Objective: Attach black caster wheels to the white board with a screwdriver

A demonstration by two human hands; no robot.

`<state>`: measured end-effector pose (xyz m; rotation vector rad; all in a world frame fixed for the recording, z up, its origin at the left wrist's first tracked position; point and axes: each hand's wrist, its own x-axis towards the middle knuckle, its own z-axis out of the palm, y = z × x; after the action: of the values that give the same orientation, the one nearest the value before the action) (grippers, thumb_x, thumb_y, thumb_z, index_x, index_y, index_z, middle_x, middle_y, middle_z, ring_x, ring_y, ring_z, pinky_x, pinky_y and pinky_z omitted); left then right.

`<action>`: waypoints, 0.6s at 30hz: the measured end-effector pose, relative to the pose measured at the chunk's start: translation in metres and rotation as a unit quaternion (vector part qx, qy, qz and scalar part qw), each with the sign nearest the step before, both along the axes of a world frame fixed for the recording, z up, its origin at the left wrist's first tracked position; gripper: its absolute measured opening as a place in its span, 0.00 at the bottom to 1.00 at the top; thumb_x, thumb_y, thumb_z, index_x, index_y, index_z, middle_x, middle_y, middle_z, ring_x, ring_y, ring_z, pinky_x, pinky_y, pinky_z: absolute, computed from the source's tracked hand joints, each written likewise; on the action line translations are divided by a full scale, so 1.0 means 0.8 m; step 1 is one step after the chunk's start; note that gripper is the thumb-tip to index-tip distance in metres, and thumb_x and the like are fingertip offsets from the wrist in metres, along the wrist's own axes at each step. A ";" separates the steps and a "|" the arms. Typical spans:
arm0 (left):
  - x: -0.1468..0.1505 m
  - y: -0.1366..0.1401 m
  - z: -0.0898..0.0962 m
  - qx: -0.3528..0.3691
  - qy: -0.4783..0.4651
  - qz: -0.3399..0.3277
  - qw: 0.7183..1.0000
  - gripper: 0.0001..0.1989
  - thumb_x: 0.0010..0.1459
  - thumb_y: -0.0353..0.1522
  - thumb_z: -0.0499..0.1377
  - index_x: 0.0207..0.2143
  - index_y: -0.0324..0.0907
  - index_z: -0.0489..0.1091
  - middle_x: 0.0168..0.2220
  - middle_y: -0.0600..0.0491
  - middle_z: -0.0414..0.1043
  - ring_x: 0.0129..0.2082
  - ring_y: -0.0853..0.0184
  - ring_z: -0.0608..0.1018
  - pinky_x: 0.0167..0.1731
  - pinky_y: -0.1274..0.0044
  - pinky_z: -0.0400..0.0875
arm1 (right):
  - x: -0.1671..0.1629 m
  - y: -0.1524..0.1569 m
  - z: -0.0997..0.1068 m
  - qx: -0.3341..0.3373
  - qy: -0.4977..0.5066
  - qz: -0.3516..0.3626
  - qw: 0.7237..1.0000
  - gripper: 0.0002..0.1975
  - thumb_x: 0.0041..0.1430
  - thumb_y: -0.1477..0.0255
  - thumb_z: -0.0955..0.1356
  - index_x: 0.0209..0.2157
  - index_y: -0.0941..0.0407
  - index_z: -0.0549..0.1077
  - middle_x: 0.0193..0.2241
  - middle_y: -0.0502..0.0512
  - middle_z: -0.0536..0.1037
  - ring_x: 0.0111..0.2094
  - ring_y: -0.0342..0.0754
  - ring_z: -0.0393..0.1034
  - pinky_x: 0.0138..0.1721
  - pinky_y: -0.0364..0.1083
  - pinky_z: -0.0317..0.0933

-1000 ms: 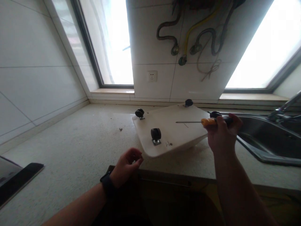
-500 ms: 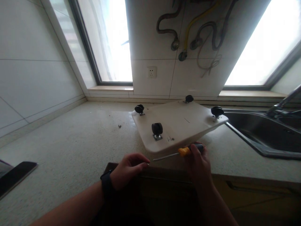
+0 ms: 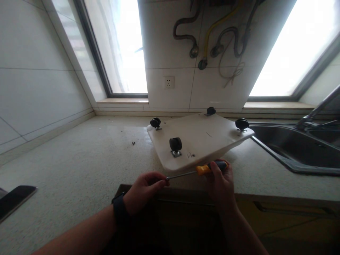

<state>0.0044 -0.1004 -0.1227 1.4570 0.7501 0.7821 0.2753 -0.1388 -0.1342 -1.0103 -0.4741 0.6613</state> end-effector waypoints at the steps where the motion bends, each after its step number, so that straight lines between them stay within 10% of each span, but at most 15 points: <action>1: 0.000 0.000 0.000 0.001 0.004 0.001 1.000 0.16 0.59 0.44 0.68 0.40 0.41 0.79 0.40 0.48 0.83 0.39 0.63 0.81 0.42 0.72 0.74 | -0.001 0.000 0.001 -0.005 0.000 0.000 1.000 0.32 0.43 0.55 0.81 0.45 0.51 0.67 0.35 0.47 0.70 0.33 0.43 0.68 0.28 0.38 0.68; 18: 0.000 0.002 -0.002 0.028 0.033 0.032 0.999 0.15 0.58 0.42 0.68 0.41 0.41 0.79 0.38 0.47 0.82 0.38 0.61 0.80 0.38 0.71 0.73 | -0.002 -0.005 0.003 -0.050 -0.046 -0.019 0.998 0.34 0.43 0.54 0.81 0.47 0.50 0.66 0.34 0.48 0.72 0.31 0.45 0.69 0.25 0.39 0.67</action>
<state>0.0047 -0.0986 -0.1244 1.5212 0.8339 0.8125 0.2740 -0.1430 -0.1318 -1.1445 -0.5050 0.6111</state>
